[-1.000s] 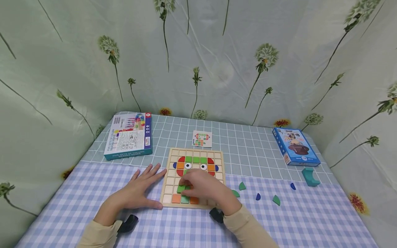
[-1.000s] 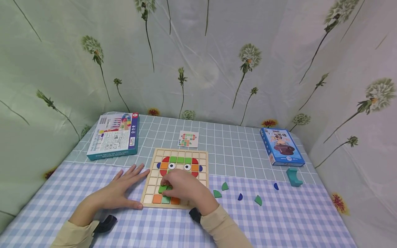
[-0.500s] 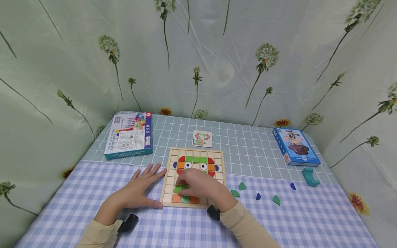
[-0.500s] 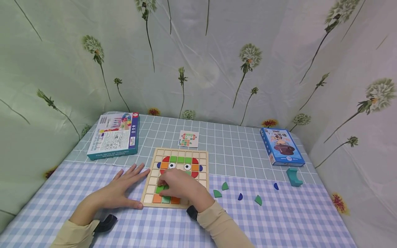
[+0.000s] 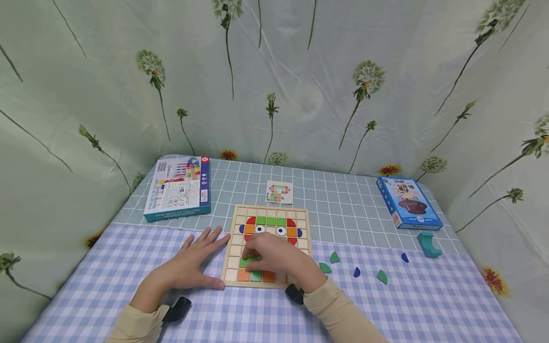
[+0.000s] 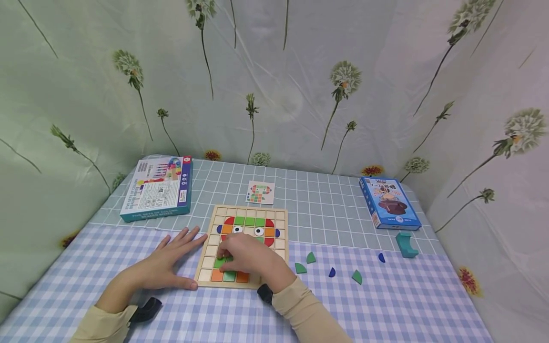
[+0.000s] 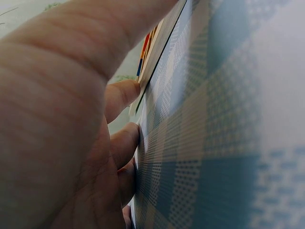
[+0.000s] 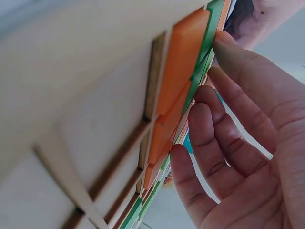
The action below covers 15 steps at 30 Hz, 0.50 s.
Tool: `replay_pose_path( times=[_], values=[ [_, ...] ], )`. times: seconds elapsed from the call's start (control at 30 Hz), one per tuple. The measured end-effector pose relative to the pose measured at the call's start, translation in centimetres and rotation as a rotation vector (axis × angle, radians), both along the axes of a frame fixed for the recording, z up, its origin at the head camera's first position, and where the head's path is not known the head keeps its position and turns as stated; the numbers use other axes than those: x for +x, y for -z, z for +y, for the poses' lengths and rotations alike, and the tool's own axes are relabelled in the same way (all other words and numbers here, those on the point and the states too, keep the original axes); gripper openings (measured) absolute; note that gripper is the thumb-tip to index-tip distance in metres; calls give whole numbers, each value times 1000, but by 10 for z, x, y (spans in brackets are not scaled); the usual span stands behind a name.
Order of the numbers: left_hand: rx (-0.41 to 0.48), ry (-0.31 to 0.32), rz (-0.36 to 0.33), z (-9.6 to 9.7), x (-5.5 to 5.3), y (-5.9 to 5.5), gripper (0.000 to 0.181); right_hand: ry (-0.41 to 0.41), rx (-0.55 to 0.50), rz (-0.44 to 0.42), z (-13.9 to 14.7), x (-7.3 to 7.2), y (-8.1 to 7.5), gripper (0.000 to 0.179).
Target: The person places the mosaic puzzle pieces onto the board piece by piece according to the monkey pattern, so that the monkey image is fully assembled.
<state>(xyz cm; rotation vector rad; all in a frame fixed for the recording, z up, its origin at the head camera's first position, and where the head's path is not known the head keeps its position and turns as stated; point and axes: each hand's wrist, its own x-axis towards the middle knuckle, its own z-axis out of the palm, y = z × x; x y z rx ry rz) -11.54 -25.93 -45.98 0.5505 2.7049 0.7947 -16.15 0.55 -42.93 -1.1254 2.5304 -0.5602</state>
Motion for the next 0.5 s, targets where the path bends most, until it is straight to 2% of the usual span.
replay_pose_path(
  times=[0.3,0.4,0.5],
  values=[
    [7,-1,-7,0,1,0,118,-10,-24,11,12,-1,-1,18],
    [9,-1,-2,0,1,0,119,17,-37,12,26,-2,-4,15],
    [9,-1,1,0,1,1,119,78,-52,-18,44,-3,-6,13]
  ],
)
